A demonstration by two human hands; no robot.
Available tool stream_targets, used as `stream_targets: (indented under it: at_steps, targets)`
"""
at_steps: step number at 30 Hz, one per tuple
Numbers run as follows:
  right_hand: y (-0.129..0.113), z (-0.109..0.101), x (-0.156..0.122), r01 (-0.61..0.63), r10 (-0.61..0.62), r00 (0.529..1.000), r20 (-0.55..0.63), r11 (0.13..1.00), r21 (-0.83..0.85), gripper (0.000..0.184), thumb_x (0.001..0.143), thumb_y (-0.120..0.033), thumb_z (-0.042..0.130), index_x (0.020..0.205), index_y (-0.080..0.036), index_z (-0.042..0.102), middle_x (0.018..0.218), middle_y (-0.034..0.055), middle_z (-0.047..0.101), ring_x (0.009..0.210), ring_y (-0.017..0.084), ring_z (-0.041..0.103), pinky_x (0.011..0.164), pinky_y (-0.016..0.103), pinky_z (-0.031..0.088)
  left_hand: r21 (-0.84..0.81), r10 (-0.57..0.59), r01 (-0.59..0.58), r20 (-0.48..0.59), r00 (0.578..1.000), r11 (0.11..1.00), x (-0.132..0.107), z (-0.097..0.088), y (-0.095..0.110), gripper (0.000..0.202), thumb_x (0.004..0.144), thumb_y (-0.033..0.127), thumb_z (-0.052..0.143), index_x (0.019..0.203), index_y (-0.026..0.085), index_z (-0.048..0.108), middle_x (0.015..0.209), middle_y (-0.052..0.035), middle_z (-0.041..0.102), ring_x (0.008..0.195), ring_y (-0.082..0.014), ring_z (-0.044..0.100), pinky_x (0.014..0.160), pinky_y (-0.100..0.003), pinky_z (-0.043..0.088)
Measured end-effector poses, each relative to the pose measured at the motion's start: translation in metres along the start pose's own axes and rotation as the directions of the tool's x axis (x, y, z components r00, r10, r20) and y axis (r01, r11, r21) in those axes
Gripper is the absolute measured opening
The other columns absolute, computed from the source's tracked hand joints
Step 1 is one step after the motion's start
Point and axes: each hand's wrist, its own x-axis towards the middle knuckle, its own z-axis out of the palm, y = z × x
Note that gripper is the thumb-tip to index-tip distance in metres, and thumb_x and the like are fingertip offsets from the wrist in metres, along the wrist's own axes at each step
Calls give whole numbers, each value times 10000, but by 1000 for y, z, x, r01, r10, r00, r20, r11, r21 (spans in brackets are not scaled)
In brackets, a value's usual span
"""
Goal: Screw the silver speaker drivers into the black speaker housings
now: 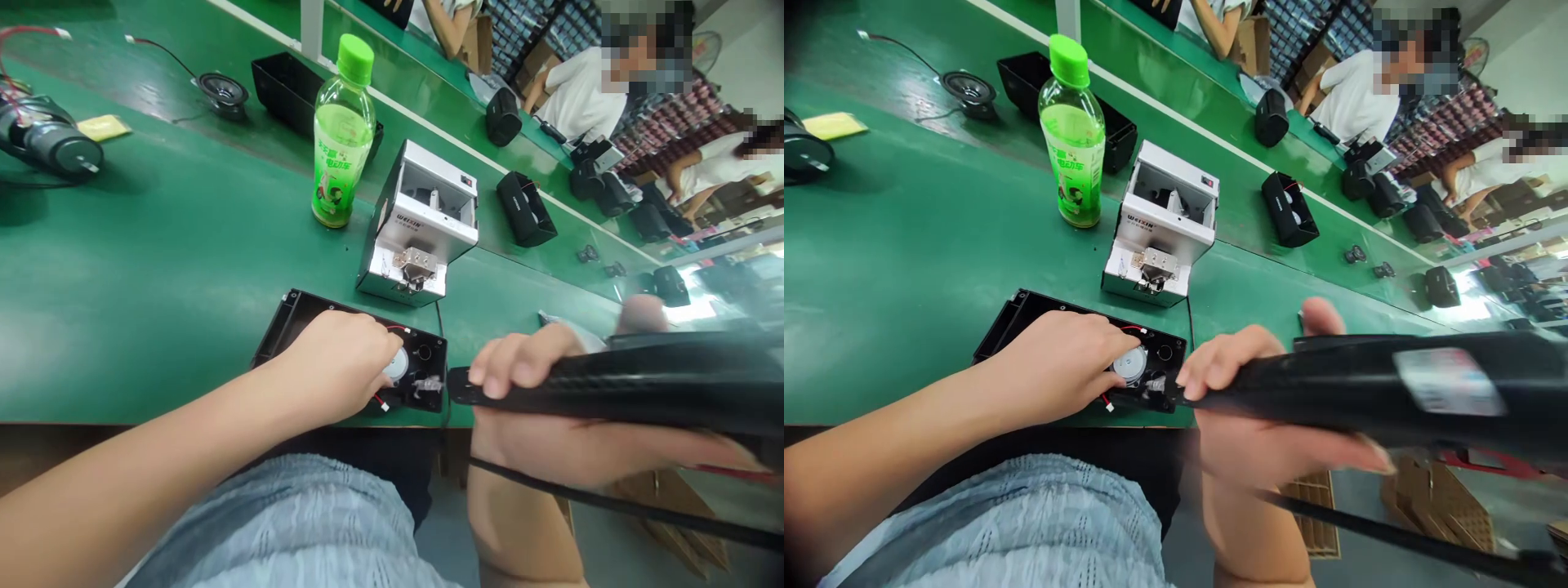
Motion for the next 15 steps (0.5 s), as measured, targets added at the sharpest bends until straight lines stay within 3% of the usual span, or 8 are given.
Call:
stream_targets:
  at_steps: [3,5,11,15]
  targets:
    - [-15,10,28,125,-130,985,-114,991,-44,528,942,-782,623,1125,-312,779,594,-76,611,390,131,493,373,282,476,-1,-8,8,28,1000,1000,2,0,0,103,950,283,751,1023,210,746,969,-65,812,937,-323,785,690,-404,507]
    - [-13,19,48,195,-199,976,-83,979,-51,586,967,-793,555,1139,-273,762,598,-67,617,393,141,517,359,294,481,-7,-9,9,24,1000,1000,2,2,-1,143,954,285,751,1069,201,760,980,-71,813,931,-320,782,698,-409,522]
    - [33,53,95,439,-441,898,3,895,81,539,1042,-737,407,1092,-282,692,592,-65,533,373,112,467,367,250,427,-41,10,-11,-39,999,999,-4,11,-3,273,956,278,785,1215,191,773,1159,-85,827,1018,-313,784,781,-438,583]
    - [61,62,105,335,-343,922,180,939,72,562,957,-807,546,1126,-289,683,590,-56,582,382,151,519,361,291,412,-41,52,-61,-206,977,997,-19,17,1,309,1005,390,758,1242,194,784,1287,-90,814,1014,-282,769,809,-431,589]
